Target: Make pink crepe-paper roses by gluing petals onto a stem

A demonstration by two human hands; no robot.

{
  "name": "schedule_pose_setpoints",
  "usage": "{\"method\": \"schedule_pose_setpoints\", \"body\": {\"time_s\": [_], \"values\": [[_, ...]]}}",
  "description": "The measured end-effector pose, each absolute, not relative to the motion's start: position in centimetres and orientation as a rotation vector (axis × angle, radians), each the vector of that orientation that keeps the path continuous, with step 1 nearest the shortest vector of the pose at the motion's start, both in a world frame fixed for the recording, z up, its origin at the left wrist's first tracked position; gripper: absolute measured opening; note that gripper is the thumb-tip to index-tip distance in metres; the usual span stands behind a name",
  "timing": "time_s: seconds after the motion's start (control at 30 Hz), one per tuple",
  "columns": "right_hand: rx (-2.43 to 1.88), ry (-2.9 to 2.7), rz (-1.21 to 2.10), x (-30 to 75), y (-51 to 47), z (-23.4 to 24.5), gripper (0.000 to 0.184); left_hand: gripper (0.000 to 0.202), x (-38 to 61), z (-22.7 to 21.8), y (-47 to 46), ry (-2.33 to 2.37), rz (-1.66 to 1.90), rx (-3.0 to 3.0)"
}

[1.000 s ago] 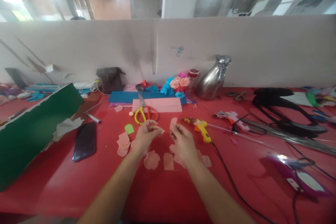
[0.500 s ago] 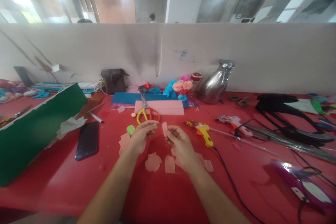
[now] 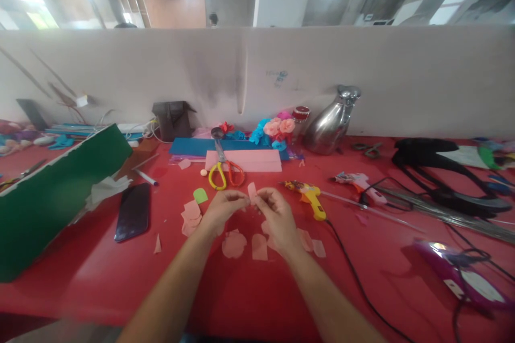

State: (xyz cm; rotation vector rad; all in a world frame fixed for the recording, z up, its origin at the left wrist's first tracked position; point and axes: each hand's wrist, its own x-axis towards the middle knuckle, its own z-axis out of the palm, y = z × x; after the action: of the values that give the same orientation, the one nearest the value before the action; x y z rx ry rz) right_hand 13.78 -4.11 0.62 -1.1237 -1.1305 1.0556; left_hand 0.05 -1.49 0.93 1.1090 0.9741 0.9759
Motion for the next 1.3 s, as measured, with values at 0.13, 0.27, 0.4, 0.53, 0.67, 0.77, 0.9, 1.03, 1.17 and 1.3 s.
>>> {"method": "schedule_pose_setpoints", "body": {"time_s": [0.13, 0.27, 0.4, 0.53, 0.67, 0.77, 0.9, 1.03, 1.17, 1.3], "values": [[-1.165, -1.152, 1.036, 13.81, -4.12, 0.52, 0.018, 0.008, 0.07, 0.90, -1.53, 0.966, 0.983, 1.109], [-1.192, -1.173, 1.070, 13.76, -4.24, 0.69, 0.016, 0.009, 0.08, 0.96, -1.55, 0.963, 1.004, 1.131], [-1.189, -1.226, 1.020, 13.75, -4.38, 0.81, 0.013, 0.009, 0.09, 1.19, -1.60, 0.978, 1.027, 1.139], [-1.210, -1.340, 0.864, 13.91, -4.41, 0.62, 0.014, 0.009, 0.13, 1.27, -1.68, 1.009, 1.036, 1.150], [-1.233, -1.399, 0.783, 14.01, -4.41, 0.57, 0.016, 0.008, 0.13, 1.30, -1.71, 1.019, 1.034, 1.190], [-1.236, -1.419, 0.761, 13.99, -4.41, 0.49, 0.017, 0.009, 0.14, 1.39, -1.71, 1.022, 1.035, 1.215], [-1.261, -1.416, 0.738, 13.95, -4.44, 0.23, 0.019, 0.010, 0.22, 1.10, -1.64, 1.052, 1.021, 1.271], [-1.313, -1.385, 0.725, 13.84, -4.52, 0.53, 0.016, 0.012, 0.31, 0.47, -1.44, 1.073, 1.030, 1.359], [-1.272, -1.136, 0.950, 13.88, -4.27, 0.83, 0.012, 0.010, 0.35, 0.54, -1.43, 1.061, 1.030, 1.332], [-1.119, -0.724, 1.243, 14.06, -3.81, 0.29, 0.009, 0.006, 0.25, 0.86, -1.61, 1.049, 1.027, 1.235]]}}
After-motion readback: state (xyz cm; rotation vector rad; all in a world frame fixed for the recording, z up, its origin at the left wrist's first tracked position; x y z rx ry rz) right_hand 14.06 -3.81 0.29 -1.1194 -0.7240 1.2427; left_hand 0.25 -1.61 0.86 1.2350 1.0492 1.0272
